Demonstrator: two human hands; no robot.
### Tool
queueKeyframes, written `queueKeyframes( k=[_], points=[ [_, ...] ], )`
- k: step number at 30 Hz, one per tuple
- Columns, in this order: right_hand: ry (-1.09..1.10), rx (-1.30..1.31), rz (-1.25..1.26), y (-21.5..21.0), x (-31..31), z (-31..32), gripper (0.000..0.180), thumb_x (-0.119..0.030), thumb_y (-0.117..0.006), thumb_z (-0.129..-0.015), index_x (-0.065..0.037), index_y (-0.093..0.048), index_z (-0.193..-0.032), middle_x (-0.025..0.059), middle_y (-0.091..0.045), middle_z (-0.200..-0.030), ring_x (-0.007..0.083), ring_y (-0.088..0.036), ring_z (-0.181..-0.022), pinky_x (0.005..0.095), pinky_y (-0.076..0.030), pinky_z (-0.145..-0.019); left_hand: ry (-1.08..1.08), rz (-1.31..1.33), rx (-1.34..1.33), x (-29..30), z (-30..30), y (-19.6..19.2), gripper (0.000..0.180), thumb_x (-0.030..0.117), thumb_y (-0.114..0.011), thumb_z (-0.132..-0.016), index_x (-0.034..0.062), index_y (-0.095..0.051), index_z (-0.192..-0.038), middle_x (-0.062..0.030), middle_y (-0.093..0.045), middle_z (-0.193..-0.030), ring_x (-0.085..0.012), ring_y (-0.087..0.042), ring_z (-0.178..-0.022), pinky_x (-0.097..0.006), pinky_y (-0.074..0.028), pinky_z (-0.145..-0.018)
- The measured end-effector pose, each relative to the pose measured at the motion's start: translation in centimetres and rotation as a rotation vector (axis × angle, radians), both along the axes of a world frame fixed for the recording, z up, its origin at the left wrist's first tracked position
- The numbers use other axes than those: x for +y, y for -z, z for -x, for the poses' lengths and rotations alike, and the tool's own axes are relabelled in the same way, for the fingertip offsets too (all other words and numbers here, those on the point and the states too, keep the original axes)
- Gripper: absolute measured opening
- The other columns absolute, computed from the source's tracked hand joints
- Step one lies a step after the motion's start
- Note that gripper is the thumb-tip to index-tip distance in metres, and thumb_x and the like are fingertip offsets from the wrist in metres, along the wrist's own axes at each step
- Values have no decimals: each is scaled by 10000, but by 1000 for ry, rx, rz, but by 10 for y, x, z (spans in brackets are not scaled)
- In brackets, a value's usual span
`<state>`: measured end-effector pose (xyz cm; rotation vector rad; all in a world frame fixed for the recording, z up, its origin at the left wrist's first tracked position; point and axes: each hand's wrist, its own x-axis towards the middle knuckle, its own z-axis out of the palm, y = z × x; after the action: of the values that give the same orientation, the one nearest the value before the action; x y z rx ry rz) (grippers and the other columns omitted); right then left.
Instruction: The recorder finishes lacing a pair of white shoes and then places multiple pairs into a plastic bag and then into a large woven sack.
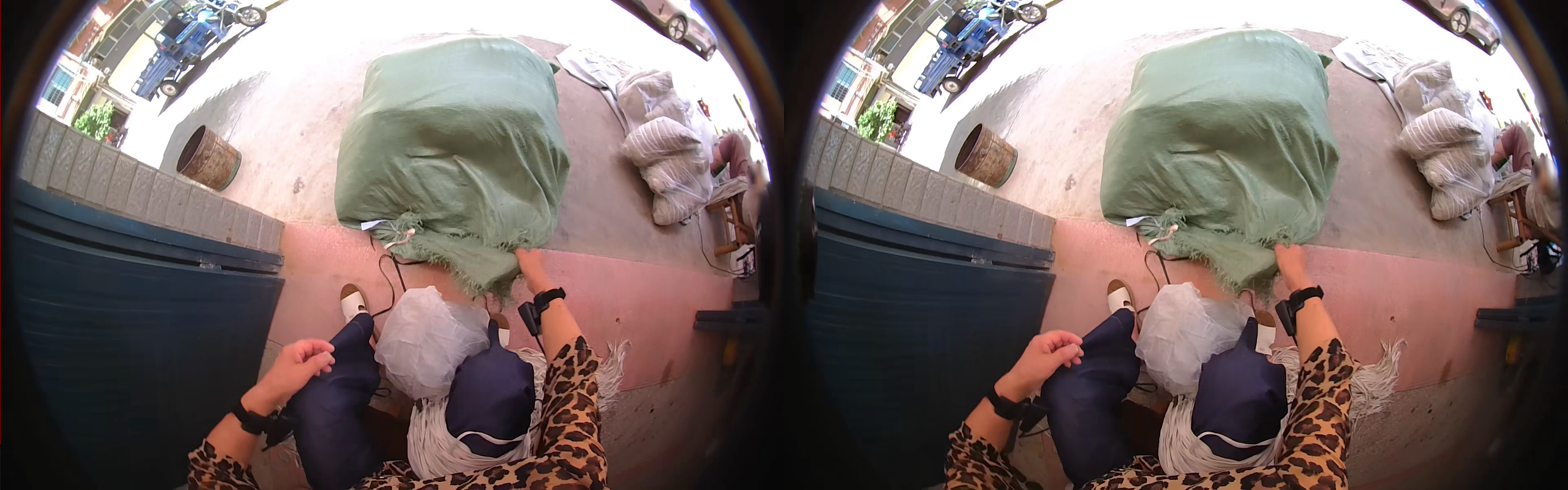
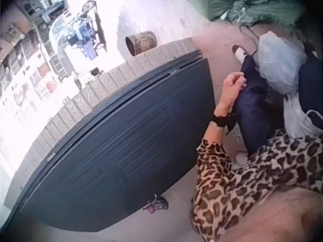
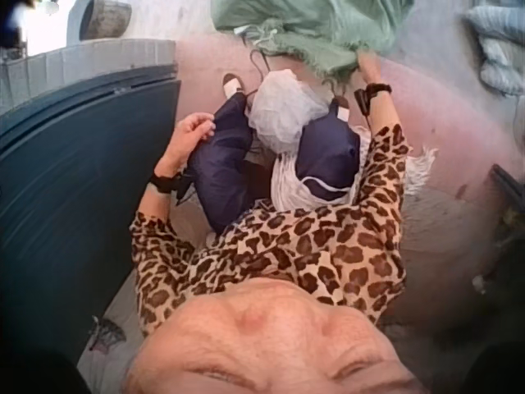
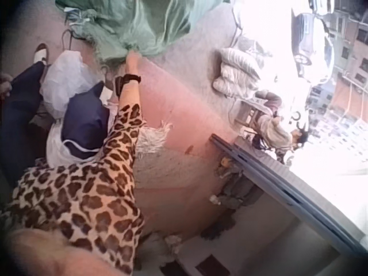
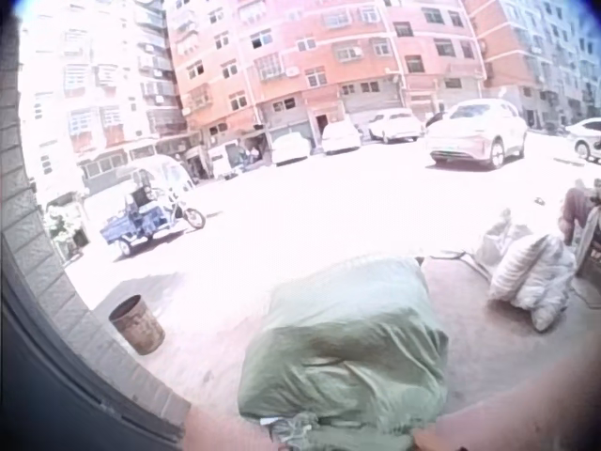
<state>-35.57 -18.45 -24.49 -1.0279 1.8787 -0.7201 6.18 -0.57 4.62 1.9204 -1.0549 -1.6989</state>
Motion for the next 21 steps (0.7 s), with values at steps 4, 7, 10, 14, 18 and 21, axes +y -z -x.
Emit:
queueKeyframes(
  k=[4,7,10,14,18,21],
  points=[
    [82,-359,-28,-98,-18,-12,291,-198,-538,-734,86,-524,-793,117,-503,-644,196,-432,-577,381,-347,-511,45,-7,-68,-57,-21,12,246,137,-557,-837,-1,-525,-1038,-34,-579,-830,-88,-555,-707,-213,-446,-599],
    [-88,-167,-159,-131,9,-31,240,-178,-536,-720,58,-502,-751,69,-441,-625,154,-371,-544,377,-296,-445,-110,30,-172,-99,-37,51,318,207,-592,-809,23,-511,-1054,-32,-563,-823,-112,-549,-703,-257,-451,-584],
    [-174,-178,-167,-174,42,-34,234,-160,-515,-716,72,-515,-741,66,-464,-605,145,-397,-528,363,-308,-426,-178,-73,-239,-126,-39,94,428,292,-603,-796,25,-463,-1100,-80,-544,-912,-181,-539,-795,-343,-460,-640],
    [-220,-323,-140,-210,58,-32,192,-109,-477,-728,70,-545,-719,34,-499,-627,112,-431,-565,325,-361,-464,-314,-266,-113,-144,-15,127,721,457,-591,-775,22,-300,-1271,-218,-406,-1156,-363,-446,-1038,-502,-410,-824],
    [-358,-352,-192,-251,68,-44,193,-89,-455,-745,73,-559,-728,22,-515,-653,96,-453,-600,304,-390,-502,-514,-346,71,-162,4,147,954,612,-598,-703,90,-169,-1377,-305,-288,-1264,-464,-326,-1164,-577,-334,-913],
    [-405,-364,-273,-275,82,-47,200,-101,-461,-767,66,-569,-747,17,-539,-670,91,-464,-629,301,-402,-524,-680,-344,194,-173,6,167,993,646,-614,-666,96,-178,-1369,-328,-252,-1287,-477,-304,-1169,-590,-302,-927]
  ],
)
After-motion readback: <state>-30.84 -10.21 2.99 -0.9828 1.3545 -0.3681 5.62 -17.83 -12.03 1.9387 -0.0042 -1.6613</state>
